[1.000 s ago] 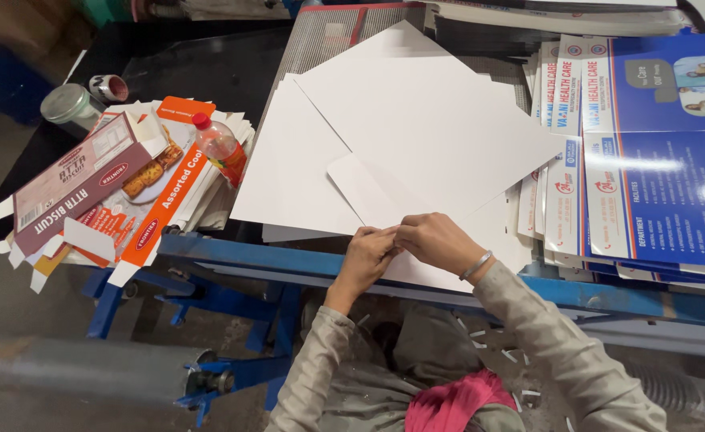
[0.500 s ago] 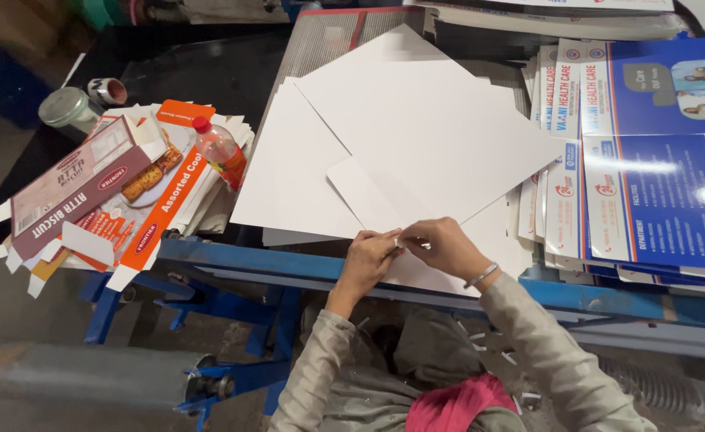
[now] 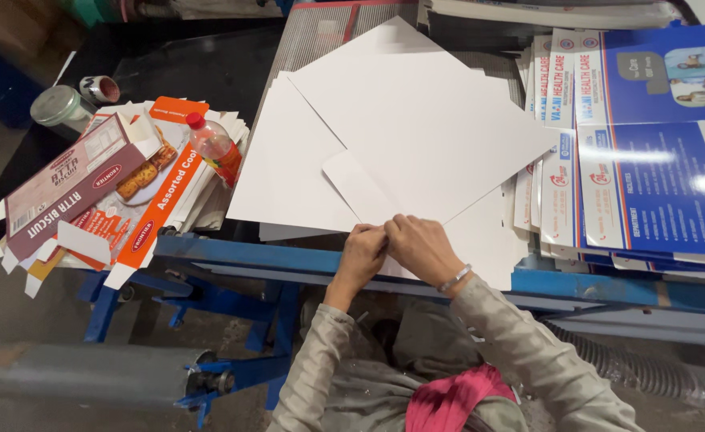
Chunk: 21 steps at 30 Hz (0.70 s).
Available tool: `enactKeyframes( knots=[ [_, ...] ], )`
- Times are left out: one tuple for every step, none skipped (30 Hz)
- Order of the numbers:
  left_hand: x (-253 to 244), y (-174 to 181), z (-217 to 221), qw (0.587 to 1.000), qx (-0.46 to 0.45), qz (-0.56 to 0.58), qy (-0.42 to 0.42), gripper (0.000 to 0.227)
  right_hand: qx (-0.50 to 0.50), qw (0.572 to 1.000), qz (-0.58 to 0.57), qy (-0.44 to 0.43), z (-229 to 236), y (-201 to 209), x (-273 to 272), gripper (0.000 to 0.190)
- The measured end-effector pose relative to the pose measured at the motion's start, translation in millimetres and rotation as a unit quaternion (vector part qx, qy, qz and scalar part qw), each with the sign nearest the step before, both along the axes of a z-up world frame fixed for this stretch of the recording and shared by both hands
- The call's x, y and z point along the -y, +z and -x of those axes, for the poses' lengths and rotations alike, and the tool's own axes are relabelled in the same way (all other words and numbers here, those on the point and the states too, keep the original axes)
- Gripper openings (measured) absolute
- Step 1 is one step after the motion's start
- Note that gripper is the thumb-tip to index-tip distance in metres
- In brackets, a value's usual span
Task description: The person folds large white sheets of paper in half by hand. They repeatedly pick up a sheet, fold it, and press the crease flat before stacking the finished item on a pile to the right. The process is continuous and repetitive throughout the clip.
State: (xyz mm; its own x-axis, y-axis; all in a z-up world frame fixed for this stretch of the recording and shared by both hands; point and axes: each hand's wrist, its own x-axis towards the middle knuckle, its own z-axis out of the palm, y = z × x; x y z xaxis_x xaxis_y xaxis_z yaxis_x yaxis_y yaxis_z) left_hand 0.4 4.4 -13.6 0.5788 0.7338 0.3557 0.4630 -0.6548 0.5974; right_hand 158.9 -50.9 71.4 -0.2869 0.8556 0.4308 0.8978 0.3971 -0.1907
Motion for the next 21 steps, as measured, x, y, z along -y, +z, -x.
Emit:
enactKeyframes(
  knots=[
    [1, 3, 0, 0.999, 0.028, -0.017, -0.009, 0.012, -0.025, 0.999, 0.015, -0.036, -3, 0, 1, 0.021],
    [3, 8, -1, 0.998, 0.056, -0.034, -0.019, 0.014, -0.051, 0.996, 0.031, -0.072, -10, -1, 3, 0.025],
    [5, 14, -1, 0.995, 0.083, -0.051, -0.028, 0.016, -0.077, 0.99, 0.045, -0.107, -20, -1, 5, 0.029],
    [6, 20, -1, 0.995, 0.087, -0.046, -0.03, 0.018, -0.119, 0.985, 0.022, -0.127, -38, -2, 18, 0.026],
    [9, 26, -1, 0.995, 0.09, -0.038, -0.031, 0.02, -0.161, 0.976, 0.002, -0.146, -59, -2, 40, 0.027],
    [11, 31, -1, 0.995, 0.093, -0.03, -0.032, 0.023, -0.152, 0.963, 0.029, -0.22, -82, -1, 74, 0.028],
    [10, 36, -2, 0.995, 0.091, -0.028, -0.03, 0.024, -0.164, 0.957, 0.068, -0.23, -105, 4, 106, 0.025],
    [11, 40, -2, 0.995, 0.089, -0.027, -0.028, 0.026, -0.067, 0.931, 0.19, -0.304, -125, 9, 133, 0.029],
    [13, 42, -3, 0.996, 0.088, -0.022, -0.026, 0.027, -0.038, 0.902, 0.304, -0.305, -143, 16, 158, 0.021],
    [11, 43, -5, 0.996, 0.079, -0.018, -0.023, 0.027, 0.022, 0.903, 0.29, -0.317, -148, 17, 178, 0.024],
    [12, 44, -6, 0.997, 0.069, -0.012, -0.021, 0.027, 0.082, 0.899, 0.278, -0.327, -148, 19, 193, 0.036],
    [15, 44, -8, 0.998, 0.059, -0.005, -0.019, 0.027, 0.021, 0.913, 0.246, -0.324, -143, 18, 197, 0.028],
    [15, 47, -12, 0.997, 0.065, -0.028, -0.022, 0.027, -0.04, 0.924, 0.206, -0.32, -129, 15, 191, 0.02],
    [17, 50, -16, 0.996, 0.07, -0.051, -0.025, 0.027, -0.101, 0.929, 0.165, -0.314, -114, 12, 180, 0.014],
    [21, 52, -16, 0.994, 0.073, -0.071, -0.026, 0.028, -0.136, 0.95, 0.093, -0.266, -96, 7, 165, 0.014],
    [25, 55, -17, 0.996, 0.066, -0.052, -0.018, 0.027, -0.169, 0.962, 0.019, -0.216, -80, 3, 147, 0.014],
    [27, 60, -20, 0.998, 0.059, -0.036, -0.008, 0.027, -0.184, 0.964, 0.015, -0.192, -68, 0, 126, 0.015],
    [29, 64, -22, 0.998, 0.053, -0.02, 0.002, 0.026, -0.183, 0.964, -0.022, -0.19, -55, -3, 109, 0.014],
    [32, 69, -23, 0.998, 0.05, -0.038, -0.005, 0.024, -0.183, 0.963, -0.063, -0.186, -45, -4, 94, 0.013],
    [36, 73, -24, 0.997, 0.048, -0.056, -0.013, 0.023, -0.18, 0.962, -0.083, -0.189, -40, -3, 84, 0.013],
    [41, 76, -23, 0.996, 0.043, -0.071, -0.019, 0.022, -0.178, 0.96, -0.1, -0.19, -35, -4, 79, 0.013]
  ],
)
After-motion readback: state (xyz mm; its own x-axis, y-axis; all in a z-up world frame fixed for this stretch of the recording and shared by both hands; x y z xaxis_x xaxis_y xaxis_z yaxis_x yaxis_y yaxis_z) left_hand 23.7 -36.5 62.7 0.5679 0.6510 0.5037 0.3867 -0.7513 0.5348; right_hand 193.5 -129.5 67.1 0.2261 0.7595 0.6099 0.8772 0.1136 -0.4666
